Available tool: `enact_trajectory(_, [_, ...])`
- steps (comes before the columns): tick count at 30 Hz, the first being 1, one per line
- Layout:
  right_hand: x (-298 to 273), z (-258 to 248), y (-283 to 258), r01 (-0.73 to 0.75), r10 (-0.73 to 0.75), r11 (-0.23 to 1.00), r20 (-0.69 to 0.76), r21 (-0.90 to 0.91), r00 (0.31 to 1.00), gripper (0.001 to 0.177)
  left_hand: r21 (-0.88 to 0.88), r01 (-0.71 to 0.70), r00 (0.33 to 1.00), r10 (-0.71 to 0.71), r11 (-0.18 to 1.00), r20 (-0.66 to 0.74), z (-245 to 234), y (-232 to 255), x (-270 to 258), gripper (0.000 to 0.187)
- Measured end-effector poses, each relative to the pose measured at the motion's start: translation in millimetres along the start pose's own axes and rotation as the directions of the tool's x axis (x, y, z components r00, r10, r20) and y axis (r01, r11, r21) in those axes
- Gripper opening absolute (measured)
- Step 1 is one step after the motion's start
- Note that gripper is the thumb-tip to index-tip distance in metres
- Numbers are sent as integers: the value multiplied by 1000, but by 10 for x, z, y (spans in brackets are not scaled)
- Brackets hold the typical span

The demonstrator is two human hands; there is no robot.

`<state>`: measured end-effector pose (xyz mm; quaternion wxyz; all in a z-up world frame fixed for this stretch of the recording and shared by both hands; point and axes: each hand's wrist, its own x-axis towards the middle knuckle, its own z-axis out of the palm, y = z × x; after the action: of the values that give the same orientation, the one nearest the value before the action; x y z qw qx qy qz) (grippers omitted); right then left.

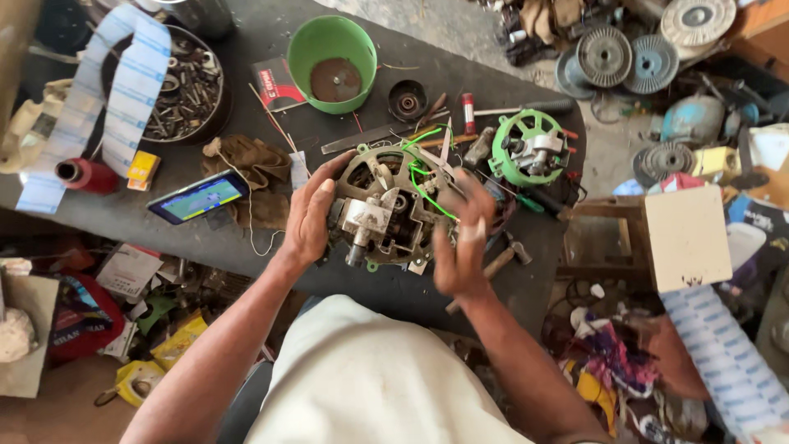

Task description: The person repairs a green electric motor component on a cluttered workbench. They use a hammer to tap parts into place, manipulate internal components with their hands, and connect wires to the assembly.

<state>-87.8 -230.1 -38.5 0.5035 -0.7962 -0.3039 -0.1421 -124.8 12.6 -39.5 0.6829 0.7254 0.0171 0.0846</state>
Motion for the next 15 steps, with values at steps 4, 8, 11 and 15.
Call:
enact_trajectory(4, [46,-87,-413,140,-110,959,134,-245,985,54,45,53,997,-55,998,48,-65,80,41,64])
enact_trajectory(8, [222,-91,-611,86,26,878,225,-470,974,66,89,27,992,-37,996,116,-176,153,41,72])
enact_trajectory(11, [290,-116,-681,102,16,866,230,-489,973,70,80,-253,935,223,964,276,-338,196,38,99])
enact_trajectory(15, [278,-125,-755,49,112,858,279,-511,954,78,271,-307,877,161,912,452,-430,193,62,122])
